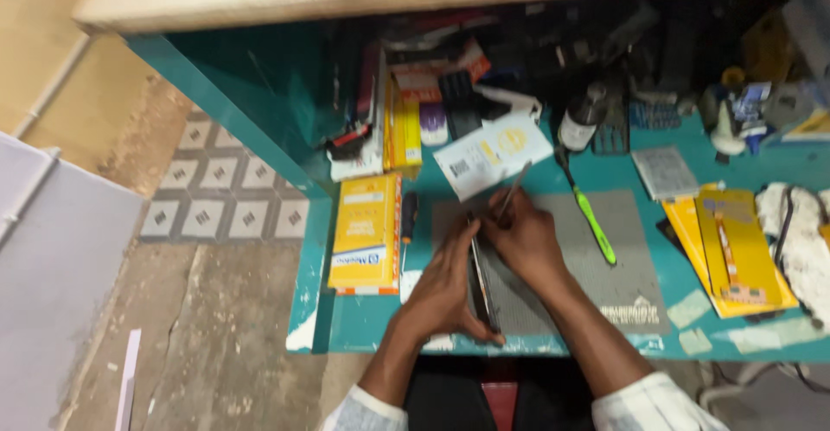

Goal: The person uses tweezers and a brush to clean and adjust components inside a disassembled mobile phone. They scrape along the edges, remove small debris, and brush the interior surfaces while holding the device over a workbench.

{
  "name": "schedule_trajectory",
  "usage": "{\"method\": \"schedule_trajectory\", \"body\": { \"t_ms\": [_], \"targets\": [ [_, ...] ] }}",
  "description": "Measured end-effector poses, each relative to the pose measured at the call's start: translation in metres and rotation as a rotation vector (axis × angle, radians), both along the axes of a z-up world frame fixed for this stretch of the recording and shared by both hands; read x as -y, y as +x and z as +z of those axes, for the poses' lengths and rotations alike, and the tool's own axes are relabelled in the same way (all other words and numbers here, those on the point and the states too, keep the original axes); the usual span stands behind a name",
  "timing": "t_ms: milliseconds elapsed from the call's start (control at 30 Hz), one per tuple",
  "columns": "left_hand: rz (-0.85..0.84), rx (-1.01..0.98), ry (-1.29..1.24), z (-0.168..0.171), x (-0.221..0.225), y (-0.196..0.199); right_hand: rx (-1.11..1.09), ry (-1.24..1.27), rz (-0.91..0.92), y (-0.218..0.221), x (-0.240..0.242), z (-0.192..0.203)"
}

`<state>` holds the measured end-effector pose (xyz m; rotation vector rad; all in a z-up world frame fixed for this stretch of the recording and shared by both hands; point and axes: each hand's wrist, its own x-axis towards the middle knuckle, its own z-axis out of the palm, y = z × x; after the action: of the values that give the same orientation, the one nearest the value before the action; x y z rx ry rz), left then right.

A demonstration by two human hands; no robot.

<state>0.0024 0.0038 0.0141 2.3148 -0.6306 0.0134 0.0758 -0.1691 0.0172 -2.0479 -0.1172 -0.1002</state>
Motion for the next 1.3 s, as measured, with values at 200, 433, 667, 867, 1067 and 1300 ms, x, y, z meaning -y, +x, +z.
{"method": "schedule_trajectory", "body": {
  "t_ms": [200, 433, 667, 867, 1067, 1300],
  "targets": [
    [0.003, -0.022, -0.022, 0.005, 0.001, 0.001, -0.064, 0.049, 0.026, 0.004, 0.005, 0.000],
    [0.003, -0.036, -0.059, 0.009, 0.002, 0.000, -0.104, 0.050, 0.085, 0.006, 0.010, 0.004],
    [0.000, -0.048, -0.049, 0.009, 0.004, 0.001, -0.078, 0.108, 0.111, 0.008, 0.011, -0.001],
    [-0.008, -0.021, -0.051, 0.009, 0.004, 0.001, -0.029, 0.148, 0.119, 0.008, 0.011, -0.005],
    [-0.013, -0.017, -0.032, 0.006, 0.003, 0.002, -0.014, 0.116, 0.123, 0.002, 0.017, -0.012],
    [-0.003, -0.036, -0.029, 0.002, 0.004, 0.002, -0.033, 0.107, 0.052, 0.005, 0.011, -0.015]
  ]
}}
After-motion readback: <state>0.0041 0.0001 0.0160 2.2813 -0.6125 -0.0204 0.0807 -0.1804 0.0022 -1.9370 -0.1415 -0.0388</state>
